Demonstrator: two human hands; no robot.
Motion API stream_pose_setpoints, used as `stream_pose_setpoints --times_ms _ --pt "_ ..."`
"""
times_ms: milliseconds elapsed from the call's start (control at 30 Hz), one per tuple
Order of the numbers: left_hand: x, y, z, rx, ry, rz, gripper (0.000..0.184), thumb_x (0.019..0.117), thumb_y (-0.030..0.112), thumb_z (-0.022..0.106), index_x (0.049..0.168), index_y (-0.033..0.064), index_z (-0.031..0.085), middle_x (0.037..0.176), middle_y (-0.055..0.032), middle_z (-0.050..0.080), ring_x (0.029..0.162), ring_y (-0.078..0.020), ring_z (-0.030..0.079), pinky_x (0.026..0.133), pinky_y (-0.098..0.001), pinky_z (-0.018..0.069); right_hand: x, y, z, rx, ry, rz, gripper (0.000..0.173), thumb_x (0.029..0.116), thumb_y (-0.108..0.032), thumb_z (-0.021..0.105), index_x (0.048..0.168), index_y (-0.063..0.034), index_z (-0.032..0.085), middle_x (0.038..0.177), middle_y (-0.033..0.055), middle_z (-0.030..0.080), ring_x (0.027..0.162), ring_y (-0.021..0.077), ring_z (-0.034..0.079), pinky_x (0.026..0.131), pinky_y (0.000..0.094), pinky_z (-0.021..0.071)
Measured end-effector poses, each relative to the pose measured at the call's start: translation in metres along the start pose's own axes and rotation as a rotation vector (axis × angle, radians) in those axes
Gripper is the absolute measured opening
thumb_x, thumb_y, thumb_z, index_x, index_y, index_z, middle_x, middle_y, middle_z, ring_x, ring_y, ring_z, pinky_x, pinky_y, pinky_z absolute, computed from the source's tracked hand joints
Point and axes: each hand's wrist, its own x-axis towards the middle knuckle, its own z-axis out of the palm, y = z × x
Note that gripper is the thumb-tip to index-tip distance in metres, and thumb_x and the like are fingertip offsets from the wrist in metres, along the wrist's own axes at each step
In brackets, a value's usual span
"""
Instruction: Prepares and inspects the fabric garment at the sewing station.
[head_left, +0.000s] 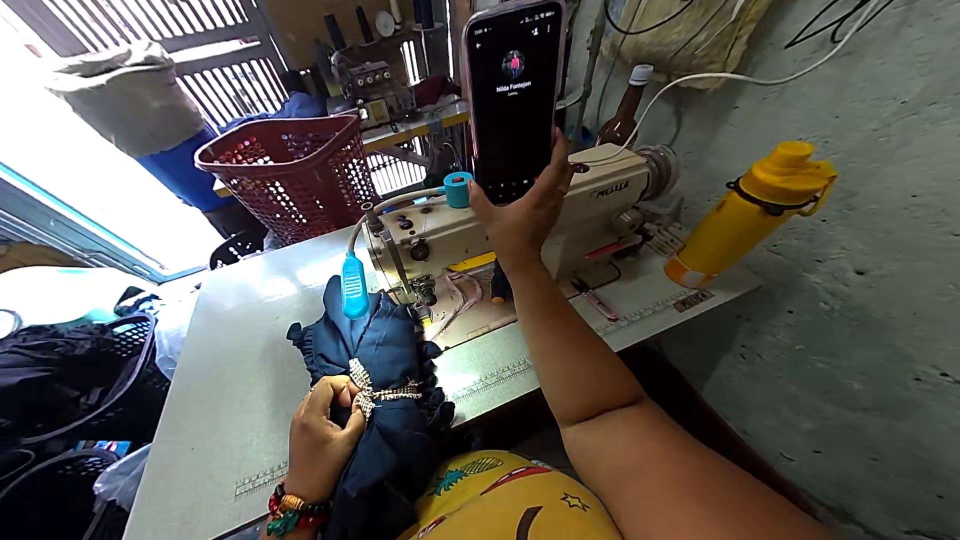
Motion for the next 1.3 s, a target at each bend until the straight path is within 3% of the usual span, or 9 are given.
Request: stream_pose_setpoints --times_ms 167,333,567,767,867,967,1000,1100,1300 --pt "0.003 -0.002 -0.012 -0.034 -0.128 0.000 0.022 0.0827 0.023 0.064 0.099 0.0078 0.062 0.088 0.0014 0.068 0.080 -0.0011 0.064 0.074 -0.0193 0.0543 0.004 0.007 -0.004 0.085 -0.089 0.047 0.114 0.0646 -0.046 0.088 0.153 0.0008 0.033 0.135 0.0259 0.055 0.116 0.0382 0.060 0.092 0.0527 0.0523" --pt "0.011 0.002 -0.020 0.077 -0.183 0.113 0.028 0.0905 0.028 0.062 0.110 0.0075 0.062 0.090 0.0006 0.073 0.078 -0.0069 0.069 0.073 -0.0255 0.0587 0.006 0.008 -0.005 0.076 -0.083 0.026 0.114 0.0646 -0.047 0.089 0.152 0.0022 0.035 0.132 0.0263 0.056 0.112 0.0375 0.062 0.089 0.0518 0.0538" --pt "0.013 0.008 -0.014 0.159 -0.152 0.157 0.023 0.0923 0.028 0.059 0.105 0.0105 0.067 0.092 0.0006 0.074 0.084 -0.0096 0.070 0.077 -0.0270 0.0580 0.006 0.006 0.000 0.088 -0.073 0.022 0.113 0.0649 -0.045 0.089 0.152 0.0034 0.034 0.136 0.0257 0.054 0.118 0.0366 0.059 0.093 0.0490 0.0529" --pt "0.013 0.006 -0.009 0.214 -0.147 0.186 0.019 0.0796 0.019 0.059 0.092 0.0070 0.067 0.085 -0.0063 0.070 0.083 -0.0221 0.069 0.075 -0.0376 0.0562 0.003 0.006 -0.011 0.097 -0.071 -0.048 0.120 0.0681 -0.050 0.088 0.156 0.0046 0.028 0.147 0.0305 0.046 0.131 0.0417 0.050 0.106 0.0517 0.0464" --pt "0.008 0.004 0.001 0.062 -0.062 0.111 0.016 0.0793 0.021 0.062 0.088 0.0074 0.062 0.085 -0.0052 0.068 0.084 -0.0135 0.066 0.076 -0.0283 0.0530 -0.029 -0.015 -0.052 0.117 -0.171 -0.169 0.087 0.0883 -0.039 0.078 0.151 0.0058 0.036 0.148 0.0301 0.044 0.138 0.0405 0.044 0.112 0.0511 0.0408" --pt "0.002 0.004 0.012 -0.151 0.021 0.024 0.018 0.0805 0.019 0.065 0.090 0.0060 0.057 0.087 -0.0013 0.066 0.086 -0.0012 0.062 0.077 -0.0162 0.0493 -0.101 -0.046 -0.084 0.361 -0.461 -0.255 0.024 0.0925 -0.016 0.069 0.111 -0.0003 0.067 0.109 0.0160 0.068 0.105 0.0249 0.066 0.090 0.0428 0.0545" --pt "0.000 0.004 0.013 -0.215 0.034 0.005 0.019 0.0809 0.018 0.066 0.090 0.0056 0.056 0.088 0.0005 0.066 0.086 0.0018 0.061 0.077 -0.0138 0.0494 -0.124 -0.052 -0.088 0.474 -0.660 -0.254 0.016 0.0933 -0.012 0.066 0.103 -0.0013 0.072 0.100 0.0126 0.072 0.095 0.0212 0.070 0.084 0.0399 0.0585" --pt "-0.002 0.005 0.013 -0.305 0.037 -0.038 0.021 0.0817 0.017 0.068 0.093 0.0062 0.054 0.091 0.0049 0.066 0.088 0.0049 0.061 0.079 -0.0128 0.0512 -0.166 -0.058 -0.089 0.599 -1.085 -0.241 0.016 0.0966 -0.007 0.060 0.100 -0.0013 0.075 0.096 0.0130 0.073 0.093 0.0237 0.071 0.085 0.0383 0.0581" --pt "-0.006 0.007 0.006 -0.200 0.024 -0.045 0.020 0.0827 0.018 0.067 0.092 0.0043 0.056 0.090 0.0013 0.067 0.086 0.0036 0.062 0.078 -0.0135 0.0506 -0.168 -0.065 -0.085 0.456 -1.192 -0.363 0.016 0.0966 -0.012 0.063 0.099 -0.0041 0.077 0.093 0.0131 0.072 0.092 0.0266 0.070 0.083 0.0385 0.0572"
